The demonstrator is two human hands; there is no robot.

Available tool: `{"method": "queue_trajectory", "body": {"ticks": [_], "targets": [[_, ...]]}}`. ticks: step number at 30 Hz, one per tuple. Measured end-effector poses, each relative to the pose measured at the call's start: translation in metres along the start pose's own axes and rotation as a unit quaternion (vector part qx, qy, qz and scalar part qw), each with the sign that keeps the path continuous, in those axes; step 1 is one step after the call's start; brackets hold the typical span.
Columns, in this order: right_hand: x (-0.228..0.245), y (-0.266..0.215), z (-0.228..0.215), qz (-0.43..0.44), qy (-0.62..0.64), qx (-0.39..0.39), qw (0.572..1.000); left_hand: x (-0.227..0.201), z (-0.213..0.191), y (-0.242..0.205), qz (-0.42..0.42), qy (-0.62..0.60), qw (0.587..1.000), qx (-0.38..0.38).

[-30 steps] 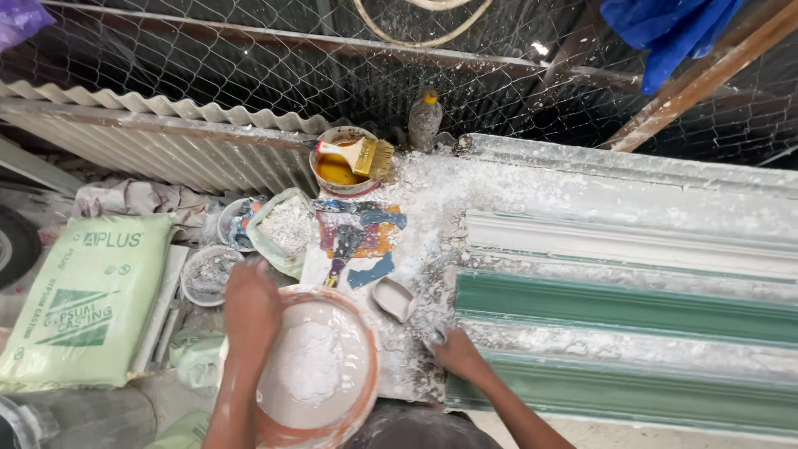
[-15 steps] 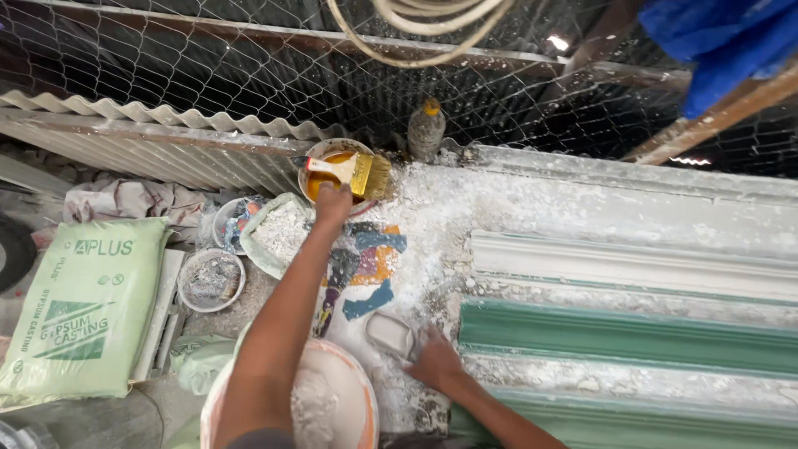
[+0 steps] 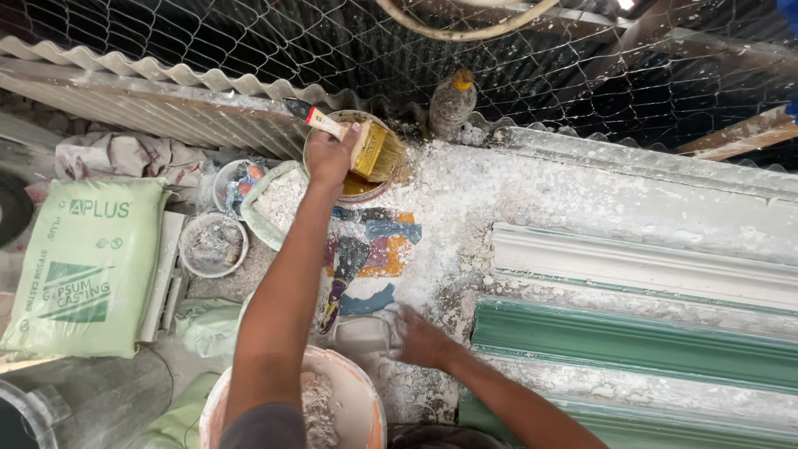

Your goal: The person mixes gypsum powder and water in a container by hand, then uses a brush to apply a liquid coating to decorative wall moldings.

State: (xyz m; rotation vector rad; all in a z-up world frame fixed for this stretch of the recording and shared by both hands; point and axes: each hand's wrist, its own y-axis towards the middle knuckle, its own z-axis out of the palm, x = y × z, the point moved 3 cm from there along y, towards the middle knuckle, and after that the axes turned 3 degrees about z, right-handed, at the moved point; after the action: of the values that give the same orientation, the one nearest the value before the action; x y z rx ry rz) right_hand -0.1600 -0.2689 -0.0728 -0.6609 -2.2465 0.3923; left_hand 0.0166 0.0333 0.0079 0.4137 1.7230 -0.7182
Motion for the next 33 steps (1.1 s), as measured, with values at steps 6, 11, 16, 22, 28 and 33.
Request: {"method": "queue_trajectory", "body": {"ticks": [6, 11, 16, 22, 28, 33], "targets": [[0.019, -0.013, -0.041, -0.006, 0.063, 0.066, 0.996, -0.029, -0.017, -0.002, 0.112, 0.145, 0.980, 0.078], [-0.003, -0.039, -0.060, 0.237, 0.153, 0.067, 0.957, -0.007, 0.007, -0.004, 0.231, 0.420, 0.867, 0.135], [-0.045, -0.043, -0.043, 0.225, 0.144, -0.002, 0.964, -0.014, 0.005, -0.009, 0.193, 0.401, 0.883, 0.153], [-0.059, -0.055, -0.031, 0.287, 0.167, -0.012, 0.943, -0.061, -0.031, -0.037, 0.440, 0.176, 0.873, 0.115], [-0.019, -0.069, -0.055, 0.231, 0.194, -0.083, 0.950, -0.020, -0.040, -0.027, 0.469, 0.242, 0.839, 0.136], [-0.046, -0.101, -0.008, 0.226, 0.188, -0.173, 0.940, -0.040, -0.061, -0.055, 0.547, -0.017, 0.823, 0.151]]}}
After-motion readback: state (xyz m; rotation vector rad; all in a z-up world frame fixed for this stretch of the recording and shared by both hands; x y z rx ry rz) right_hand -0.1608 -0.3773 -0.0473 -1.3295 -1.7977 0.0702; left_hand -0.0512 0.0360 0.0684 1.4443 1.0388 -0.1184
